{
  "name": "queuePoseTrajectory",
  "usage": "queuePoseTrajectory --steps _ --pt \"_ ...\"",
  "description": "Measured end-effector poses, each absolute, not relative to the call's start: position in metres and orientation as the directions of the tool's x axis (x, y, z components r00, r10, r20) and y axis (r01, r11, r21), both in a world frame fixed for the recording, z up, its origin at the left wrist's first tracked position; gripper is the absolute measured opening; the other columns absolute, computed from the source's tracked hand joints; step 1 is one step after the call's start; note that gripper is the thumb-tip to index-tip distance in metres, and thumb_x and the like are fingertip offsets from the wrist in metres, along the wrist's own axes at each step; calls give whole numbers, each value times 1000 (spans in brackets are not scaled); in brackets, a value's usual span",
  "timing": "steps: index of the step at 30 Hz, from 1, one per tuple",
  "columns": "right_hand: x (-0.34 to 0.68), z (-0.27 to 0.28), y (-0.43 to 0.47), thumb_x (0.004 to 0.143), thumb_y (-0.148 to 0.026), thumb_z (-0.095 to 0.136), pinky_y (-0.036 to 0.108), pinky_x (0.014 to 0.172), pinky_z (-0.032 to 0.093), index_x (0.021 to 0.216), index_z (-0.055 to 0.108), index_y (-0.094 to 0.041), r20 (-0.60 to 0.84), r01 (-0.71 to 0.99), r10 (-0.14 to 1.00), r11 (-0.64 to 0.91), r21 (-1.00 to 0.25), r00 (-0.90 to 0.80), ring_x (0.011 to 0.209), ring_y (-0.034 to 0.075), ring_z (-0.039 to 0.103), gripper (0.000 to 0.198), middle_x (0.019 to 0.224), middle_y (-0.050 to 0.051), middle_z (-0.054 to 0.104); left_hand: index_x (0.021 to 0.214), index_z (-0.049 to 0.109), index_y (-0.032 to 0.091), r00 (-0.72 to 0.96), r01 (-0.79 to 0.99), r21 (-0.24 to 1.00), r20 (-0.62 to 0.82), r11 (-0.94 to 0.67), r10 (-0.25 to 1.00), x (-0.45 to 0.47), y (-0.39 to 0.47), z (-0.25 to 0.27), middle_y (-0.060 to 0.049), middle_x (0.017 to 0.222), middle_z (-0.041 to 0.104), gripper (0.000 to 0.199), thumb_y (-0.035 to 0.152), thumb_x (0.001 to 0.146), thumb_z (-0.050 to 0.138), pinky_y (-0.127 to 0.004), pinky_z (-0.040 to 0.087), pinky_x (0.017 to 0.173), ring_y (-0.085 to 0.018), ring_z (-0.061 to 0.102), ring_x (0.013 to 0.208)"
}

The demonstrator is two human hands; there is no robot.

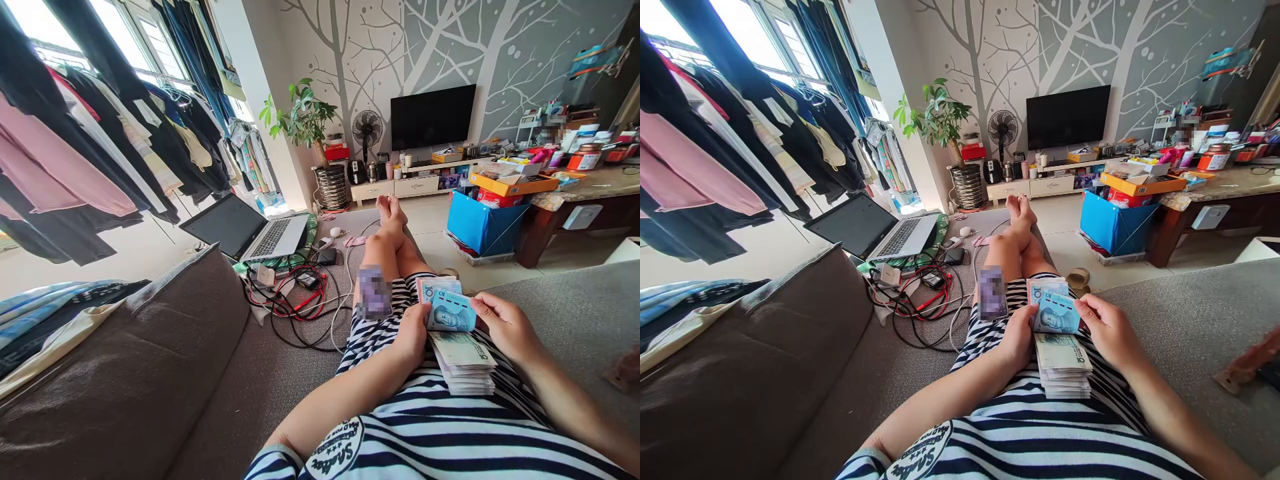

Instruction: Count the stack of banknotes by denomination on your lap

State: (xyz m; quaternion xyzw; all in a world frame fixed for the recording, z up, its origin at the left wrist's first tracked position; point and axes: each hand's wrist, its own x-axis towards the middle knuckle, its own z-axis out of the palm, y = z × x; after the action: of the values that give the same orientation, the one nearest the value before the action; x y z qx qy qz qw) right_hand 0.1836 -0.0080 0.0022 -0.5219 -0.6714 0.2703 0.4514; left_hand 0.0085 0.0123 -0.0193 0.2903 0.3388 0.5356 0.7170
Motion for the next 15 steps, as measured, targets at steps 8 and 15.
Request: queuePoseTrajectory --steps 8,15 --pt "182 9 -17 94 -51 49 25 58 38 75 58 -21 363 405 930 353 -844 -55 61 15 48 37 64 -2 51 74 67 19 155 -565 793 -171 229 973 8 13 -21 -5 78 73 15 31 68 70 -40 48 78 -31 66 93" --pt "181 11 -19 92 -51 52 25 58 40 84 60 -22 368 377 929 352 -857 -30 61 15 50 32 66 -2 53 72 66 19 134 -561 794 -191 233 972 9 12 -17 -4 78 73 12 29 66 71 -38 48 76 -31 66 93"
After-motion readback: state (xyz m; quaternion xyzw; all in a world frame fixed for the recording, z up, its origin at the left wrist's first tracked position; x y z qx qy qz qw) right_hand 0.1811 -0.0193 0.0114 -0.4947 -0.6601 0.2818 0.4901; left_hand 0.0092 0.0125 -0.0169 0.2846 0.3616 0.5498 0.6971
